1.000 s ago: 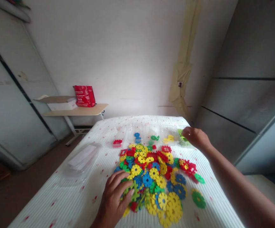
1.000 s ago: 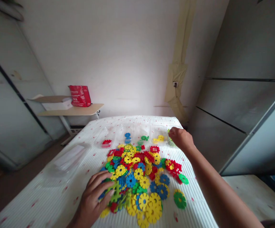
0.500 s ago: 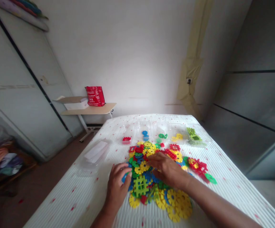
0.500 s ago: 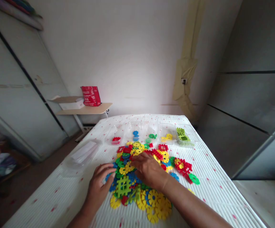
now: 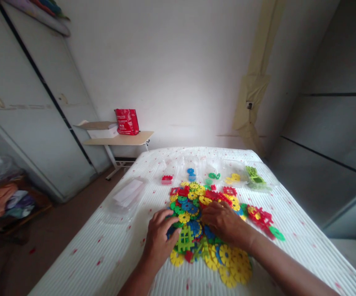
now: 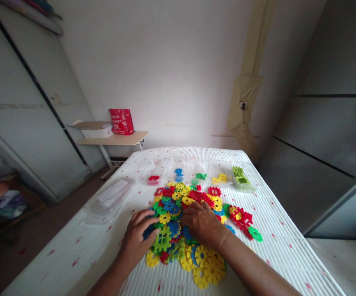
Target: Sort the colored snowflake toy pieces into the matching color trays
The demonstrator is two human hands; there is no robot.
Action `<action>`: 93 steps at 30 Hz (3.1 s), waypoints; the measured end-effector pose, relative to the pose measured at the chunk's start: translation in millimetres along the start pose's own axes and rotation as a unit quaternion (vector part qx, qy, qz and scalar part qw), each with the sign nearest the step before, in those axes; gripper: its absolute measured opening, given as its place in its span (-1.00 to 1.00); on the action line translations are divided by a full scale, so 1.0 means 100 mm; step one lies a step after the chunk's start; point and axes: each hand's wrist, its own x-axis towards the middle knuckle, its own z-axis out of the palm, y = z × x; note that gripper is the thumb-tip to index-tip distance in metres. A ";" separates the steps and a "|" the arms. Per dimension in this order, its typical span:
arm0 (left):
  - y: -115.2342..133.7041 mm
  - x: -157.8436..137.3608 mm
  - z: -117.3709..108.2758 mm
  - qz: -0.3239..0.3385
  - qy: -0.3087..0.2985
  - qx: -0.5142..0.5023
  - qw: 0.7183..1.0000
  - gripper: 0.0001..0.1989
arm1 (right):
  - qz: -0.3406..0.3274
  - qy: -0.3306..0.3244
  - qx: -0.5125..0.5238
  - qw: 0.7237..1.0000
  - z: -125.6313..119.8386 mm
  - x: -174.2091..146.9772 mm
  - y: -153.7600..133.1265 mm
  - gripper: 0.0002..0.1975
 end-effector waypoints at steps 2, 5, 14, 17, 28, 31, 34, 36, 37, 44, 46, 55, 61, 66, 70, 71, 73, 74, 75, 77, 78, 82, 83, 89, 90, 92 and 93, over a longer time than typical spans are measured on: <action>0.00 0.00 0.00 -0.002 0.005 -0.001 1.000 -0.78 | 0.009 0.001 0.000 1.000 -0.01 -0.09 0.03 -0.81; 0.01 0.00 0.00 -0.007 0.011 0.000 1.000 -0.76 | 0.022 -0.001 -0.005 1.000 -0.04 -0.22 0.05 -0.78; -0.02 -0.01 0.02 -0.012 0.022 0.007 1.000 -0.73 | 0.097 0.011 -0.046 0.994 -0.08 -0.46 0.19 -0.81; -0.03 -0.01 0.03 -0.015 0.027 0.004 1.000 -0.72 | 0.079 0.030 -0.015 0.996 -0.12 -0.45 0.10 -0.83; -0.02 -0.01 0.02 -0.019 0.032 -0.002 0.999 -0.74 | -0.044 -0.017 0.057 0.997 0.18 -0.27 -0.48 -0.81; -0.02 0.00 0.02 -0.015 0.032 -0.005 0.999 -0.75 | -0.023 -0.004 0.041 0.999 0.17 -0.27 -0.40 -0.79; -0.02 0.00 0.02 -0.015 0.032 -0.005 0.999 -0.75 | -0.004 0.005 0.023 1.000 0.12 -0.30 -0.26 -0.78; -0.01 0.00 0.02 -0.018 0.034 -0.005 0.999 -0.75 | 0.022 0.014 0.000 1.000 0.09 -0.32 -0.15 -0.75; -0.01 0.00 0.02 -0.019 0.036 -0.006 0.999 -0.74 | 0.038 0.019 -0.008 0.999 0.08 -0.33 -0.10 -0.74; -0.01 0.00 0.02 -0.016 0.044 -0.011 0.999 -0.75 | 0.127 0.043 -0.007 0.991 -0.04 -0.40 0.21 -0.74; -0.02 0.00 0.02 -0.011 0.043 -0.010 0.999 -0.76 | 0.142 0.054 0.009 0.988 -0.09 -0.43 0.26 -0.73; -0.03 0.01 0.01 -0.003 0.037 -0.003 0.999 -0.77 | 0.015 -0.020 0.101 0.995 -0.17 -0.48 0.15 -0.64; -0.03 0.00 0.02 -0.009 0.031 -0.001 0.999 -0.76 | 0.048 -0.034 0.048 0.997 -0.12 -0.47 0.18 -0.82; -0.04 -0.01 0.03 -0.013 0.024 0.000 1.000 -0.77 | 0.033 -0.020 0.039 0.998 -0.12 -0.43 0.11 -0.81; -0.02 -0.01 0.02 -0.010 0.019 0.000 1.000 -0.81 | 0.034 0.006 0.030 0.999 0.02 -0.28 -0.07 -0.75; -0.01 0.00 0.01 -0.007 0.015 0.001 1.000 -0.82 | 0.036 0.011 0.024 0.999 0.07 -0.25 -0.11 -0.75; 0.01 0.00 0.00 -0.001 0.002 0.005 1.000 -0.85 | 0.049 0.016 0.007 0.999 0.16 -0.18 -0.15 -0.73; 0.02 0.01 -0.01 0.001 -0.003 0.007 1.000 -0.85 | 0.056 0.015 -0.002 0.998 0.20 -0.16 -0.16 -0.72; 0.02 0.01 -0.01 0.001 -0.007 0.010 1.000 -0.85 | 0.064 0.011 -0.011 0.998 0.23 -0.15 -0.15 -0.71; 0.02 0.02 -0.01 -0.004 -0.009 0.016 1.000 -0.86 | 0.078 0.006 -0.025 0.997 0.26 -0.14 -0.12 -0.71; 0.02 0.02 -0.01 -0.008 -0.008 0.019 1.000 -0.86 | 0.087 0.005 -0.031 0.996 0.26 -0.15 -0.10 -0.73; 0.00 0.01 0.01 -0.020 0.000 0.020 1.000 -0.86 | 0.115 0.008 -0.046 0.992 0.19 -0.21 -0.02 -0.80; 0.00 0.00 0.01 -0.024 0.002 0.018 1.000 -0.85 | 0.117 0.015 -0.045 0.992 0.16 -0.22 -0.02 -0.80; -0.05 0.00 0.01 -0.071 0.018 0.003 0.997 -0.79 | 0.044 0.051 0.024 0.997 0.08 -0.15 -0.23 -0.82; -0.06 0.00 0.00 -0.081 0.022 -0.001 0.996 -0.79 | 0.018 0.047 0.037 0.998 0.09 -0.12 -0.29 -0.83; -0.08 0.00 -0.01 -0.100 0.032 -0.008 0.994 -0.79 | -0.030 0.040 0.053 0.997 0.14 -0.05 -0.42 -0.81; -0.09 0.00 -0.01 -0.108 0.037 -0.010 0.993 -0.78 | -0.044 0.037 0.055 0.997 0.18 -0.01 -0.49 -0.76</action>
